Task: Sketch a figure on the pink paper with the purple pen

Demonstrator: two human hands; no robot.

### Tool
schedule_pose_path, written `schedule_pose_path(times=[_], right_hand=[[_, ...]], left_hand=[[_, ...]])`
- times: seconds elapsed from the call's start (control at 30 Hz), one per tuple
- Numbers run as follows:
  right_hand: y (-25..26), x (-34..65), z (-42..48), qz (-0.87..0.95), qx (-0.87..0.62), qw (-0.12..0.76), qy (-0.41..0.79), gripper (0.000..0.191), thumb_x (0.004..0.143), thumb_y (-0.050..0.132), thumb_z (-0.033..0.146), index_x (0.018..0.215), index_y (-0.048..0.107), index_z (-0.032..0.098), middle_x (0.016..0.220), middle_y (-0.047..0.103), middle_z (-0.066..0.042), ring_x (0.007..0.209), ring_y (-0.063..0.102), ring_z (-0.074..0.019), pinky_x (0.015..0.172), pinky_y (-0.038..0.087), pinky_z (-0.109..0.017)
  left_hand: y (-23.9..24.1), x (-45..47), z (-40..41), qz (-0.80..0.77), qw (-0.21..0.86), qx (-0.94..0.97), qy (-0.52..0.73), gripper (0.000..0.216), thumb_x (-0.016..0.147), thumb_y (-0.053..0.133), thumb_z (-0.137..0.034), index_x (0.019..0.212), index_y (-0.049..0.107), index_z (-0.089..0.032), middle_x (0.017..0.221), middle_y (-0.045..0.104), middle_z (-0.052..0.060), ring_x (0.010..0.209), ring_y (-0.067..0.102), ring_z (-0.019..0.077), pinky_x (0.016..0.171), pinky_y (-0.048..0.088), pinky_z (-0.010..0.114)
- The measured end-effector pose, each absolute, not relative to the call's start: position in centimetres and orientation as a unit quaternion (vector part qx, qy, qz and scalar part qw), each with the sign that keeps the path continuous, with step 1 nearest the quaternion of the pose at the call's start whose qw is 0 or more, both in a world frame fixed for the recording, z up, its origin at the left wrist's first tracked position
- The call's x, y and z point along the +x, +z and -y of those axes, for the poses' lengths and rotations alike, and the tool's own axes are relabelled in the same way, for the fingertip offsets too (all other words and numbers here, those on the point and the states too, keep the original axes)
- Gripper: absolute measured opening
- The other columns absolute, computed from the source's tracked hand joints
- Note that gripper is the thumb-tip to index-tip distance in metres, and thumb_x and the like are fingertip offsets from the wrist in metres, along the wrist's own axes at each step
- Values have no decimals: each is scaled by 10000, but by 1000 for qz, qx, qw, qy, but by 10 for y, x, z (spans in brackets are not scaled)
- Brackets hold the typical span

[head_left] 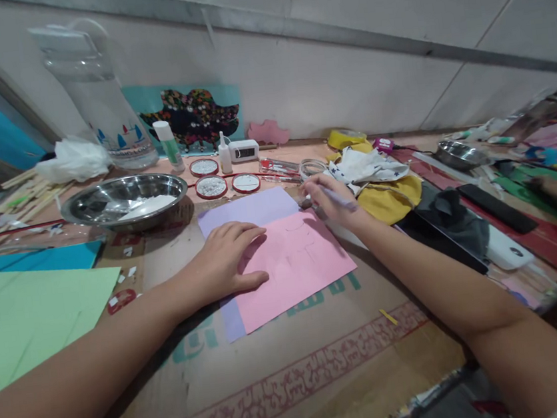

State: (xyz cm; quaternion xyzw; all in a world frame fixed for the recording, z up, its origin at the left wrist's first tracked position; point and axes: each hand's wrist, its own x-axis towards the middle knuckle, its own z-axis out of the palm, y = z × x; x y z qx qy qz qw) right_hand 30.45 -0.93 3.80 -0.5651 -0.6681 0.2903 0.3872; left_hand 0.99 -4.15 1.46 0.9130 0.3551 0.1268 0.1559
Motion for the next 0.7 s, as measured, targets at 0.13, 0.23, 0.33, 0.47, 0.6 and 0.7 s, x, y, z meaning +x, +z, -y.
schedule_pose_path(times=[0.13, 0.23, 0.33, 0.47, 0.6, 0.7], right_hand=[[37, 279, 29, 550, -426, 330, 638, 644, 1027, 260, 706, 1170, 632, 200, 1045, 736, -139, 901, 695, -256, 840, 595, -473], [26, 268, 35, 550, -373, 393, 636, 457, 1034, 439, 596, 1191, 643, 218, 1119, 722, -103, 1001, 691, -216, 900, 589, -418], [17, 270, 30, 546, -384, 511, 541, 403, 1011, 497, 592, 1080, 654, 227, 849, 668, -14, 780, 657, -161, 757, 584, -312], [13, 276, 24, 516, -444, 519, 517, 399, 949, 491, 651, 950, 567, 259, 504, 405, 90, 442, 468, -145, 442, 419, -239], [13, 272, 27, 522, -448, 517, 510, 343, 930, 531, 597, 943, 552, 255, 528, 483, 85, 426, 479, -123, 431, 399, -226], [15, 271, 27, 531, -441, 524, 500, 383, 925, 555, 632, 944, 567, 249, 581, 540, 69, 442, 507, -112, 414, 360, -217]], left_hand=[[14, 10, 42, -366, 144, 911, 126, 763, 829, 723, -568, 1458, 563, -166, 1522, 564, 185, 1404, 498, 386, 1166, 402, 529], [13, 11, 43, -379, 122, 907, 136, 732, 878, 661, -589, 1446, 564, -137, 1529, 560, 199, 1401, 499, 392, 1167, 394, 548], [13, 11, 44, -395, 109, 900, 149, 686, 913, 610, -569, 1445, 564, -139, 1503, 587, 187, 1370, 522, 390, 1150, 403, 557], [11, 12, 42, -398, 121, 895, 161, 677, 884, 642, -551, 1441, 584, -170, 1448, 620, 173, 1337, 540, 388, 1129, 422, 554], [4, 13, 36, -386, 155, 887, 201, 615, 913, 614, -503, 1439, 593, -184, 1357, 645, 171, 1247, 605, 350, 1079, 478, 522], [1, 11, 34, -375, 187, 874, 248, 511, 981, 507, -423, 1436, 588, -205, 1351, 662, 152, 1244, 633, 304, 1067, 508, 471]])
